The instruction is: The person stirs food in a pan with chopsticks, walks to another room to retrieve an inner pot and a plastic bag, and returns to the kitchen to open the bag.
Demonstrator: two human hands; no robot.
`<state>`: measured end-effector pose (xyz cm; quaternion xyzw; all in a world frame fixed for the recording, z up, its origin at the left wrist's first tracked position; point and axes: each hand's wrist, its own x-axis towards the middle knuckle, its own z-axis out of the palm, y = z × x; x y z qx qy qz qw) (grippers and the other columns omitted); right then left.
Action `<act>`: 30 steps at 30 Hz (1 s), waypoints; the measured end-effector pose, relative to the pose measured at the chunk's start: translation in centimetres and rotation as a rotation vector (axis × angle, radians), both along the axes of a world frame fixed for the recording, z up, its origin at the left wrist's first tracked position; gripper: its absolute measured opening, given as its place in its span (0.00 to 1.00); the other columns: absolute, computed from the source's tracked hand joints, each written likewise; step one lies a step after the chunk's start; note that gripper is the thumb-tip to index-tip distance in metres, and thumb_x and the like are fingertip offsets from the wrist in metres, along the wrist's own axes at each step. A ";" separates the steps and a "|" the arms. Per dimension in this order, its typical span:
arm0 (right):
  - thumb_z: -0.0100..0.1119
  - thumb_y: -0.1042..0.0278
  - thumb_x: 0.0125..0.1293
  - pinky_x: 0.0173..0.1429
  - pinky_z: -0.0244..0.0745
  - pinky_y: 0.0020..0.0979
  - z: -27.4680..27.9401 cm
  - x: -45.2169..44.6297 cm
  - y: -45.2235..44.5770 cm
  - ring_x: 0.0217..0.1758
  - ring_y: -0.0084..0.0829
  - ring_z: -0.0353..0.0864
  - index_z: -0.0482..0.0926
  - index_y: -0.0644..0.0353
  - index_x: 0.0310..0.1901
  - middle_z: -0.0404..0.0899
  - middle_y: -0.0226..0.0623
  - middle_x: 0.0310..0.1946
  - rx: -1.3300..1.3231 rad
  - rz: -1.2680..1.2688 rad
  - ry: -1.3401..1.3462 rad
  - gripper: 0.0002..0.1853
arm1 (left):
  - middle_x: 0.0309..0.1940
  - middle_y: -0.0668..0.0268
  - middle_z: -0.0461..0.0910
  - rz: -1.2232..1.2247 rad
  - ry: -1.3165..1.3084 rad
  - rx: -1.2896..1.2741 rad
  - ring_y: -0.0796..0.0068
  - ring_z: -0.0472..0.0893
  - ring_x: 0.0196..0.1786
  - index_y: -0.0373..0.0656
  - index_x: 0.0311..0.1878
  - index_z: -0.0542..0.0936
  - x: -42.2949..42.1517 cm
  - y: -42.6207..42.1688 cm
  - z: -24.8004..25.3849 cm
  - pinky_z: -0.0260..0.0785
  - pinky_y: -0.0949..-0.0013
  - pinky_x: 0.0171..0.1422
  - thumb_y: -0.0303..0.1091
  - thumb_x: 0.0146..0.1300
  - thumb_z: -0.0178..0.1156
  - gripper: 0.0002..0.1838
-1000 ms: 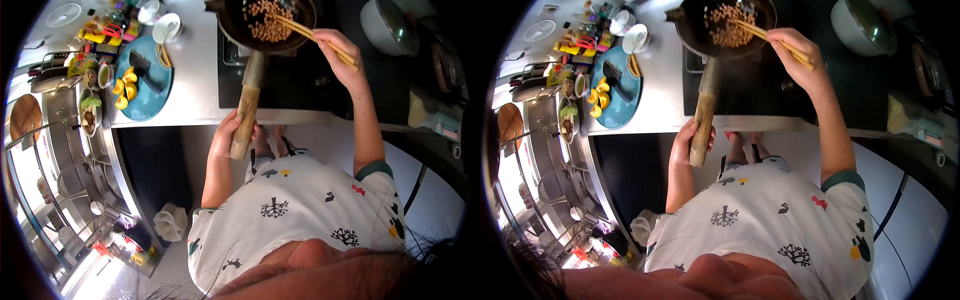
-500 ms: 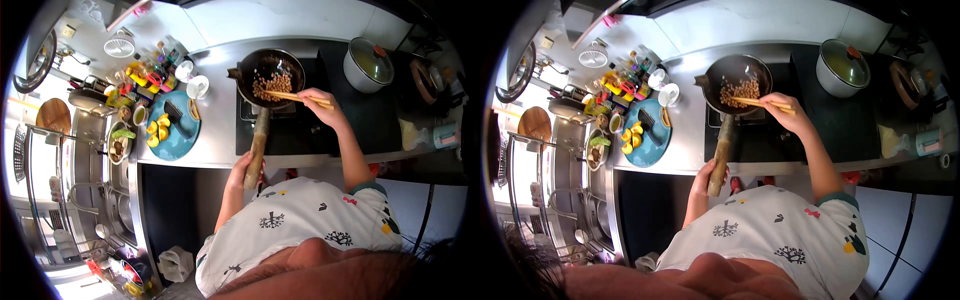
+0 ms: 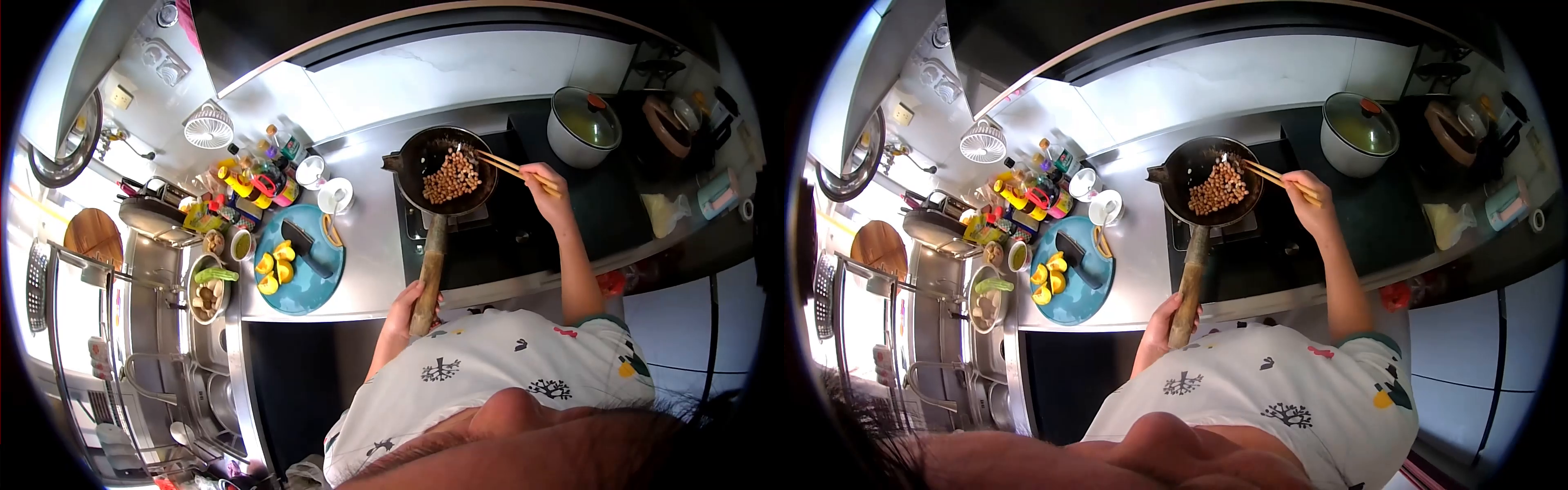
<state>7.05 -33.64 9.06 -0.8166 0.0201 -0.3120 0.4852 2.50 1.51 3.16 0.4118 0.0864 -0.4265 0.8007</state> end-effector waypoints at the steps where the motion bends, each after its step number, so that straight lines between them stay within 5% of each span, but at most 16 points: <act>1: 0.56 0.75 0.66 0.43 0.73 0.23 -1.1 0.3 -0.4 0.37 0.23 0.79 0.79 0.63 0.41 0.80 0.33 0.34 0.008 0.007 0.013 0.04 | 0.36 0.60 0.78 -0.020 0.016 0.002 0.71 0.77 0.32 0.44 0.52 0.68 0.1 0.1 -0.1 0.72 0.65 0.29 0.45 0.71 0.47 0.16; 6: 0.53 0.73 0.68 0.44 0.74 0.22 -6.3 1.5 2.1 0.40 0.19 0.78 0.79 0.62 0.44 0.80 0.29 0.36 0.424 0.308 0.145 0.07 | 0.36 0.62 0.77 -0.019 0.036 -0.006 0.72 0.77 0.32 0.47 0.54 0.67 0.0 0.0 -0.4 0.71 0.67 0.29 0.46 0.70 0.48 0.17; 12: 0.53 0.73 0.68 0.46 0.76 0.23 -0.6 -2.3 5.3 0.39 0.22 0.79 0.80 0.64 0.43 0.81 0.33 0.38 0.225 0.337 0.283 0.07 | 0.36 0.63 0.77 -0.023 0.030 0.008 0.73 0.76 0.32 0.47 0.54 0.67 -0.2 0.0 -0.4 0.71 0.70 0.29 0.47 0.70 0.48 0.17; 23: 0.55 0.78 0.65 0.42 0.73 0.25 -0.2 -2.7 2.4 0.37 0.29 0.79 0.78 0.63 0.39 0.79 0.37 0.36 -0.005 -0.031 -0.029 0.03 | 0.36 0.62 0.77 -0.038 -0.003 -0.004 0.71 0.77 0.34 0.44 0.53 0.70 -0.1 -0.1 -0.6 0.71 0.70 0.36 0.49 0.69 0.50 0.20; 30: 0.57 0.79 0.63 0.41 0.73 0.26 -4.6 -0.4 5.9 0.37 0.31 0.80 0.78 0.61 0.38 0.78 0.37 0.36 0.027 0.145 -0.017 0.04 | 0.36 0.64 0.77 -0.047 0.021 0.010 0.72 0.77 0.32 0.47 0.52 0.68 -0.2 -0.4 -0.2 0.71 0.69 0.31 0.48 0.71 0.47 0.16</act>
